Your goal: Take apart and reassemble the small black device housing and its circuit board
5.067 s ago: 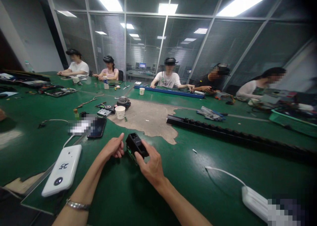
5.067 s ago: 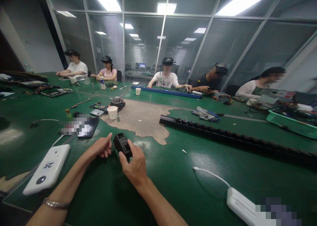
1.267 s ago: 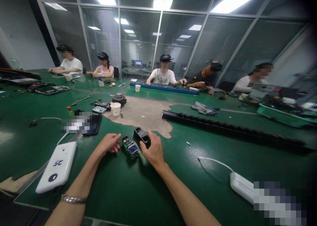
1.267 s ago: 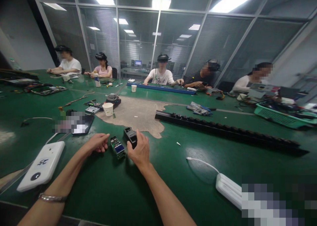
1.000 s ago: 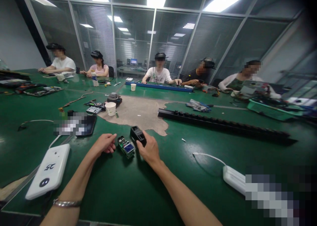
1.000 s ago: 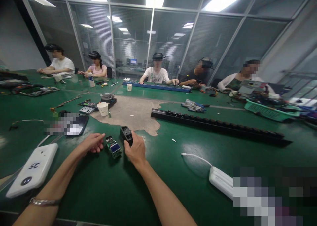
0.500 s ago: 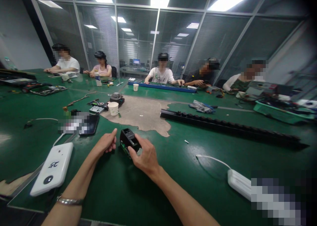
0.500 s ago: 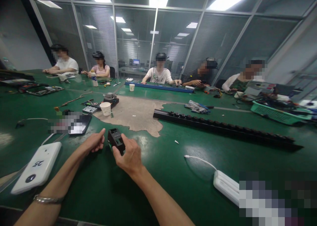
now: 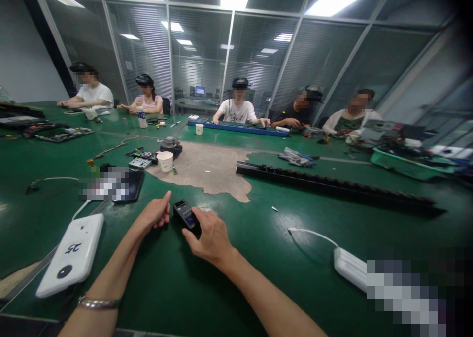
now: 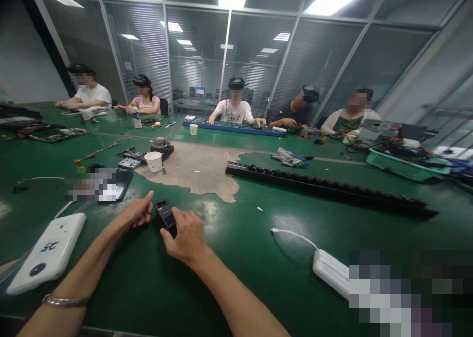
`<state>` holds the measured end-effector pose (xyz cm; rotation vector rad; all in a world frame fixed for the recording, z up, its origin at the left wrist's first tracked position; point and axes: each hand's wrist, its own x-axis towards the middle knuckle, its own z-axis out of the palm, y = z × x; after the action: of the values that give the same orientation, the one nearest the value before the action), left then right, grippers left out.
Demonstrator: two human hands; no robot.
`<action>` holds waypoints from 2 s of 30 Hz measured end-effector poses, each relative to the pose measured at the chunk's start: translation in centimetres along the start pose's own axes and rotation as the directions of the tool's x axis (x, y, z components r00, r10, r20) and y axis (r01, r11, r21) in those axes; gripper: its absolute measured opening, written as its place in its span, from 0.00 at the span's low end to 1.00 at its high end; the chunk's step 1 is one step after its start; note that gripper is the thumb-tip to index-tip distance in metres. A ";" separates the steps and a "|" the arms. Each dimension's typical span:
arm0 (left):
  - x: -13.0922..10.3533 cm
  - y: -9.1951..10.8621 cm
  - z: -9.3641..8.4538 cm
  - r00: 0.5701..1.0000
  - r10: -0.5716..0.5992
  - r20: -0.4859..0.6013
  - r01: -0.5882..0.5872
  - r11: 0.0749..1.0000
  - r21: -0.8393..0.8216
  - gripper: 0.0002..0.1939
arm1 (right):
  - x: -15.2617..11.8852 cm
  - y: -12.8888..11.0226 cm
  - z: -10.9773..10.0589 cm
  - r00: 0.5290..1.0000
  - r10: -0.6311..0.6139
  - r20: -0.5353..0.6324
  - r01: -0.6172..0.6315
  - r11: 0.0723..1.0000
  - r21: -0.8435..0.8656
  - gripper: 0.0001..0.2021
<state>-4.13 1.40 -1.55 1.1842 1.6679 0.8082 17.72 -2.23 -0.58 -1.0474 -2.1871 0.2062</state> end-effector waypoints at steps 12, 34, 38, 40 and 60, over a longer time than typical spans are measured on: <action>-0.4 0.3 0.1 1.000 -0.011 -0.001 0.011 1.000 0.003 0.36 | 0.0 0.5 0.2 1.000 0.011 -0.007 -0.011 1.000 0.010 0.28; -0.1 0.2 0.2 1.000 -0.025 0.002 0.025 1.000 -0.012 0.35 | 1.4 3.5 0.2 0.912 0.307 -0.271 -0.241 0.937 0.252 0.26; -0.2 0.3 0.2 1.000 -0.026 0.000 0.026 1.000 -0.010 0.35 | 1.4 5.6 1.0 0.904 0.330 -0.271 -0.283 0.939 0.197 0.26; -0.2 0.3 0.3 1.000 -0.026 0.002 0.026 1.000 -0.013 0.35 | 1.3 6.2 1.2 0.913 0.324 -0.247 -0.290 0.943 0.165 0.26; 0.1 -0.3 0.0 1.000 0.000 0.008 0.000 1.000 -0.017 0.33 | 1.1 5.6 1.4 0.957 0.198 -0.210 -0.188 0.980 0.068 0.27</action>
<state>-4.20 1.39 -1.86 1.1742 1.6509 0.8150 19.84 2.47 -3.40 -1.1989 -1.8784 0.2203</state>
